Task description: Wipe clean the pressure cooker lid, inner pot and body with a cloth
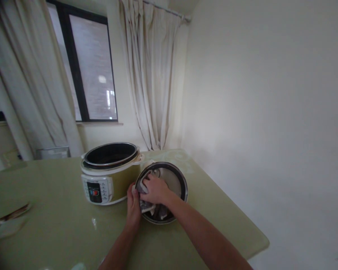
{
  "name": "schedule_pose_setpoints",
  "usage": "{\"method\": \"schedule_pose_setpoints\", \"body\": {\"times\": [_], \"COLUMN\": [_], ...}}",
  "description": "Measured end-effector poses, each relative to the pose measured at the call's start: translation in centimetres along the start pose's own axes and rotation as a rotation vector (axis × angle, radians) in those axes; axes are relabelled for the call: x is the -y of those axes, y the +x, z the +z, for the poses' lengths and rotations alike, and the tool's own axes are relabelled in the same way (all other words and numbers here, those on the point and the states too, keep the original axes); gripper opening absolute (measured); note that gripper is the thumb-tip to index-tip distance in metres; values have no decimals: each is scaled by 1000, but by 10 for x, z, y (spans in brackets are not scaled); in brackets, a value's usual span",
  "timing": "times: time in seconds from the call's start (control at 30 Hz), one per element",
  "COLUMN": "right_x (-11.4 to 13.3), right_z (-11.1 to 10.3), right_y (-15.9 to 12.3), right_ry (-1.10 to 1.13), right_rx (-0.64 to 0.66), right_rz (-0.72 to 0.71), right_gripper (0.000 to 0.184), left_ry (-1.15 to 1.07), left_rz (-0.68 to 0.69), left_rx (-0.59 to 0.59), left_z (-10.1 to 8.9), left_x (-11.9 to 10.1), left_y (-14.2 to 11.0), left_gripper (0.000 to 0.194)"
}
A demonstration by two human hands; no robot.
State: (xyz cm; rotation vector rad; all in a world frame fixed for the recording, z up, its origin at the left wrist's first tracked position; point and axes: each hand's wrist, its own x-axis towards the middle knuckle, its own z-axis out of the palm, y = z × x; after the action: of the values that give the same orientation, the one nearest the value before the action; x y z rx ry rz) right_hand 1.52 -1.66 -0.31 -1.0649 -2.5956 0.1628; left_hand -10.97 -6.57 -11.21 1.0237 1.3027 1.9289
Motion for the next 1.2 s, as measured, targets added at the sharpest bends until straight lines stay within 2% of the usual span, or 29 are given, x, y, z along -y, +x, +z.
{"method": "schedule_pose_setpoints", "body": {"times": [0.13,0.23,0.33,0.43,0.5,0.57,0.67,0.77,0.87,1.03,1.2], "right_x": [-16,-25,-15,2,8,7,0,-11,-27,-60,-71], "right_z": [-2,-11,-16,-21,-26,-33,-43,-59,-79,-99,-103], "right_y": [-13,-26,-28,-15,-1,11,23,26,21,-5,-43], "right_ry": [114,13,-235,-483,-569,-595,-551,-408,-301,-269,-172], "right_rx": [145,241,194,79,23,2,0,14,21,39,133], "right_rz": [-104,-211,-365,-560,-588,-516,-302,-49,159,292,333], "right_gripper": [46,46,41,18,11,17,35,36,29,28,22], "left_ry": [16,1,-10,-18,6,47,89,94,86,84,96], "left_rz": [-7,-14,-28,-32,-2,39,54,49,44,67,39], "left_rx": [-37,-59,-42,-19,-28,-40,-43,-46,-51,-62,-134], "left_z": [-1,4,7,5,2,1,1,3,4,6,9], "left_x": [0,-1,1,7,10,10,8,5,2,-2,-6], "left_y": [1,3,4,3,3,4,5,5,3,1,-2], "left_gripper": [66,64,65,70,71,66,59,53,52,52,48]}}
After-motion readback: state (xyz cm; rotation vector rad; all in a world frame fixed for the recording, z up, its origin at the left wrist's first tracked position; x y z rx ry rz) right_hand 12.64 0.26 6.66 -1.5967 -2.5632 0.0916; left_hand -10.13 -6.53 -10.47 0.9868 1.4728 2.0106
